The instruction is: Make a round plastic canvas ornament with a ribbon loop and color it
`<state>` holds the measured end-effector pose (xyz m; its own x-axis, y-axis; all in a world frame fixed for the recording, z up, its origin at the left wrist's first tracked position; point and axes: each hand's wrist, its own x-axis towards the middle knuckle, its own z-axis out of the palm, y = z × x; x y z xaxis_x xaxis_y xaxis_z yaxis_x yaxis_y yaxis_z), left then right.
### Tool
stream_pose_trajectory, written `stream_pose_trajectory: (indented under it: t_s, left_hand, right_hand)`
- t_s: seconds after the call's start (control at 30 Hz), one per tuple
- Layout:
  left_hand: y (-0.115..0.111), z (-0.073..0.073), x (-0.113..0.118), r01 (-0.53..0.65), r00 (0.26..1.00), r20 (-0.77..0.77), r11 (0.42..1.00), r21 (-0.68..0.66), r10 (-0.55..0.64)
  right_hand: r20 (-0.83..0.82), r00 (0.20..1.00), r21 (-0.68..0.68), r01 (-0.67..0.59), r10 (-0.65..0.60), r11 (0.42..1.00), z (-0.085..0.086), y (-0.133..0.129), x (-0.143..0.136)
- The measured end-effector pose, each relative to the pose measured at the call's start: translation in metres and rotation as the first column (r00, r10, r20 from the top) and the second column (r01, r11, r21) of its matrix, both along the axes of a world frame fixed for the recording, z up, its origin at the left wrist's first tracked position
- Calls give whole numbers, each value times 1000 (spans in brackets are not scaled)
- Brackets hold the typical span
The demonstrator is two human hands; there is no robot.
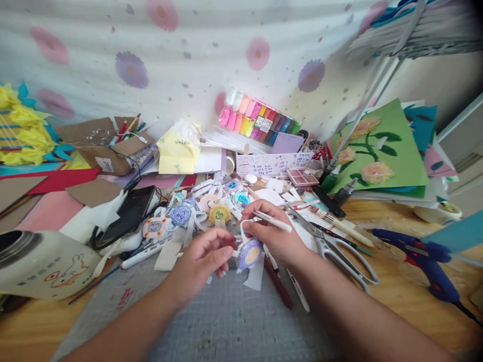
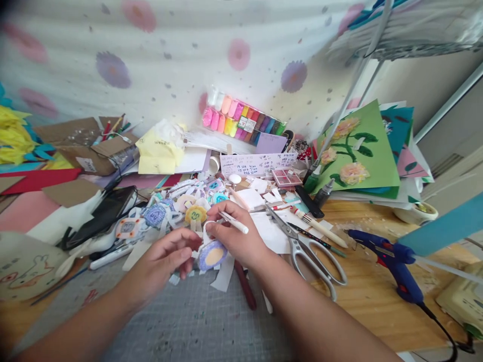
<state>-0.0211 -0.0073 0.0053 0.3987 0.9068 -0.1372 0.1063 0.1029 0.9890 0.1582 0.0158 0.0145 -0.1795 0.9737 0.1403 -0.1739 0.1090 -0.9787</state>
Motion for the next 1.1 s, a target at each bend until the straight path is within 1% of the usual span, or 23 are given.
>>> stream_pose_trajectory:
  t_s: [0.1,0.23,0.37,0.5,0.6,0.7,0.77,0.8,0.83,0.9,1.0,1.03,1.1]
  left_hand:
    - [-1,1,2,28,999,-30,999,-30,-29]
    - [-1,1,3,42,998,-50,997,-57,-45]
    - [1,-1,3,67,993,-91,994,-89,-75]
    - [1,3,2,87,986,-133,989,-120,-103]
    - [0,6,-1,114,973,-185,983,-146,-141]
    - [-1,7,-2,132,951,-256,978,-161,-171]
    - [-1,7,-1,142,935,-304,977,-156,-185]
    - [-2,6,-1,150,926,-327,978,-148,-191]
    - [-2,6,0,159,916,-348,978,-136,-198]
    - [-2,6,0,180,901,-383,979,-96,-204]
    - [-1,8,-1,205,890,-410,978,-32,-199]
    - [-1,8,-2,215,886,-419,977,-15,-201]
    - [0,9,-2,251,861,-465,967,35,-206]
  right_hand:
    - [121,992,32,15,-18,999,-2,-4,-3]
    - [283,957,62,43,-59,997,-7,-6,-6]
    - [376,925,82,22,-51,996,-10,-8,-8]
    - [383,924,67,-38,9,997,-8,-7,-5]
    - [376,926,78,-76,41,994,1,-2,6]
    - [314,949,78,-45,18,996,17,-3,21]
    - [239,971,56,-27,13,998,24,-11,30]
    - [213,977,46,-26,15,999,25,-18,33]
    - [195,981,36,-26,19,999,23,-26,35]
    - [153,988,18,-10,8,1000,14,-46,38]
    - [27,998,-13,62,-62,998,-10,-75,40]
    - [7,996,-11,84,-84,996,-18,-84,41]
    - [25,991,37,134,-135,990,-29,-99,41]
